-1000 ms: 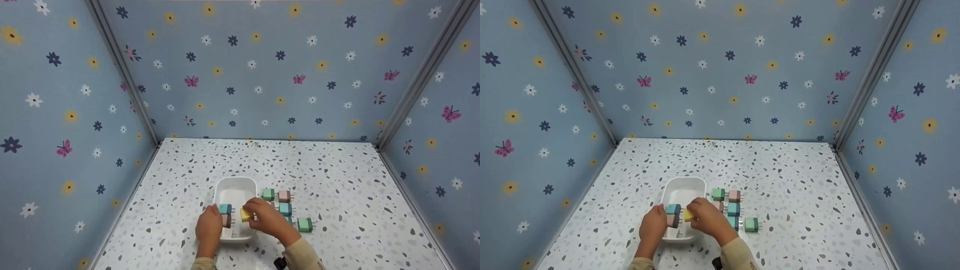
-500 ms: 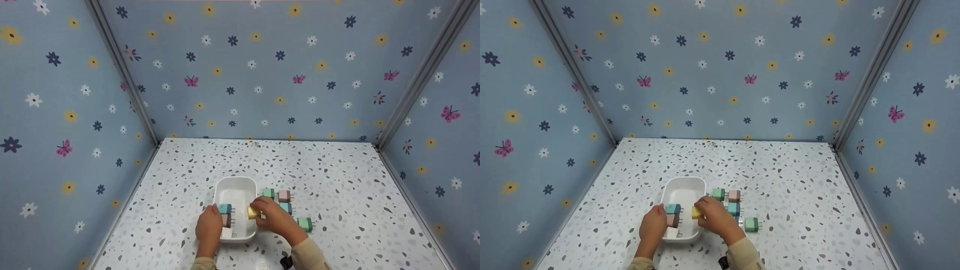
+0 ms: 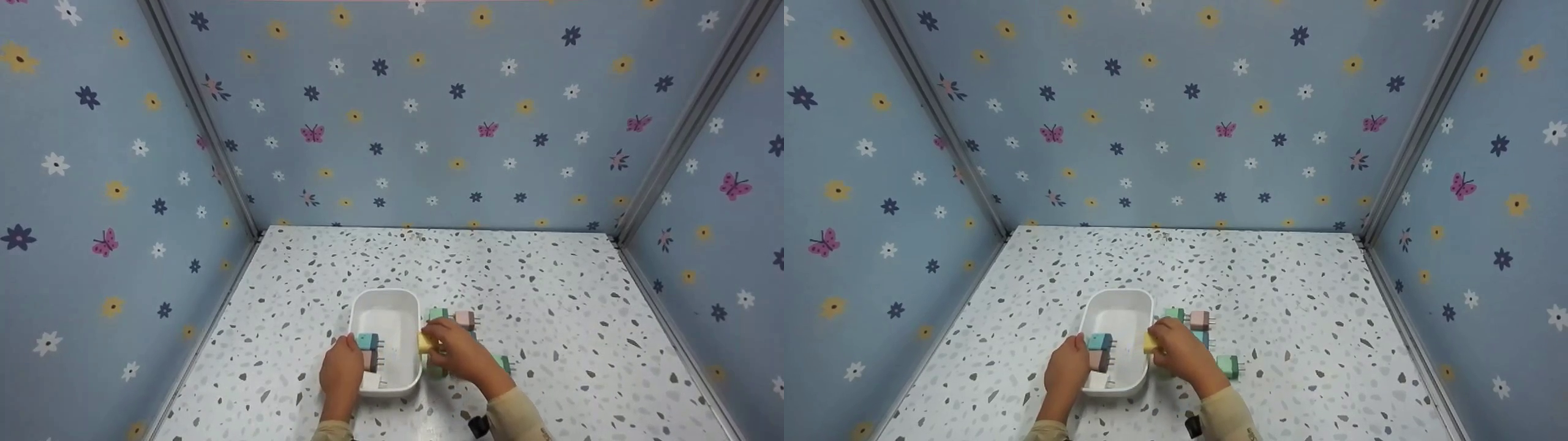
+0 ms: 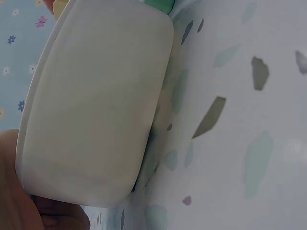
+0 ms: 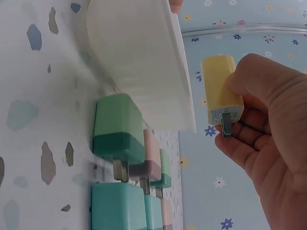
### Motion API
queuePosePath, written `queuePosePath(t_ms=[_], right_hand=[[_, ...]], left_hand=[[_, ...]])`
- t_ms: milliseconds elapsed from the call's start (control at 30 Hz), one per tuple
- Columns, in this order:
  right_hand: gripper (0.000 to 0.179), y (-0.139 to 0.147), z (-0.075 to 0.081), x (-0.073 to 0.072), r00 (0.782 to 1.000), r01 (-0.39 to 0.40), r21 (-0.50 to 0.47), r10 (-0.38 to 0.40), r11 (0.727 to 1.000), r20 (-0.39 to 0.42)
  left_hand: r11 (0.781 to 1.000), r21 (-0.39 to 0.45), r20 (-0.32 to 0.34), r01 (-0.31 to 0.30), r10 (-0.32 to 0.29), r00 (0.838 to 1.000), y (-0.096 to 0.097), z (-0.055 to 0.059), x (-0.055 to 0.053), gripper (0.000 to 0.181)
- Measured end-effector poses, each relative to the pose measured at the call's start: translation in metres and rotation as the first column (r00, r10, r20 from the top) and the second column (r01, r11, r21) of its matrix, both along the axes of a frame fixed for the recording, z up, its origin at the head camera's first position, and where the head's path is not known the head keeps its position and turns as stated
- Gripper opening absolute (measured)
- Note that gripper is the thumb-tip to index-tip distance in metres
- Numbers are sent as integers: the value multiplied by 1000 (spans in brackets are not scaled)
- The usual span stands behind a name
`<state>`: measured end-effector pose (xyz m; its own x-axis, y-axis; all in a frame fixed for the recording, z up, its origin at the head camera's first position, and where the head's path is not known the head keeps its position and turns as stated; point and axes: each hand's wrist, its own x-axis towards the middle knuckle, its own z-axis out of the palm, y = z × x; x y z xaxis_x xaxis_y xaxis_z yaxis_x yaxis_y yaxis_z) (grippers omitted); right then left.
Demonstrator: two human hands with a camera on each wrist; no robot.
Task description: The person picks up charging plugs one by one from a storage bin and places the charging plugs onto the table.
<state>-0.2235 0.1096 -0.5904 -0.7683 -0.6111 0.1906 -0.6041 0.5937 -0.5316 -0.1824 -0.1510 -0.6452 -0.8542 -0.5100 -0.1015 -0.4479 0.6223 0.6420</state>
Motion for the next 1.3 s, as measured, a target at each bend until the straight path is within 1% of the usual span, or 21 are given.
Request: queuePosePath(t_ms=[233,500,767,1033,1200,1300], right_hand=[[39,11,1,-3,999,9,-18,-10,1000,-42],[41,23,-3,-5,999,42,-4,-42,999,-29],[46,35,-7,-7,996,87,-8,-87,996,14],[44,49,-12,-10,994,111,-20,-111,994,8],[44,57,-15,-9,989,149,2,-149,989,-11],[45,61,-17,-10,983,184,6,-184,983,6]], left_hand=[[1000,-10,-46,3,-3,999,1,0,1,43],[1000,2,-40,4,-4,999,-1,3,1,43],[1000,4,-24,-4,4,1000,0,4,1,43],[1000,0,-36,-6,6,999,1,4,2,43],[1000,-19,-29,-2,2,1000,2,2,2,45],[1000,-21,-24,-5,4,1000,2,2,1,47]])
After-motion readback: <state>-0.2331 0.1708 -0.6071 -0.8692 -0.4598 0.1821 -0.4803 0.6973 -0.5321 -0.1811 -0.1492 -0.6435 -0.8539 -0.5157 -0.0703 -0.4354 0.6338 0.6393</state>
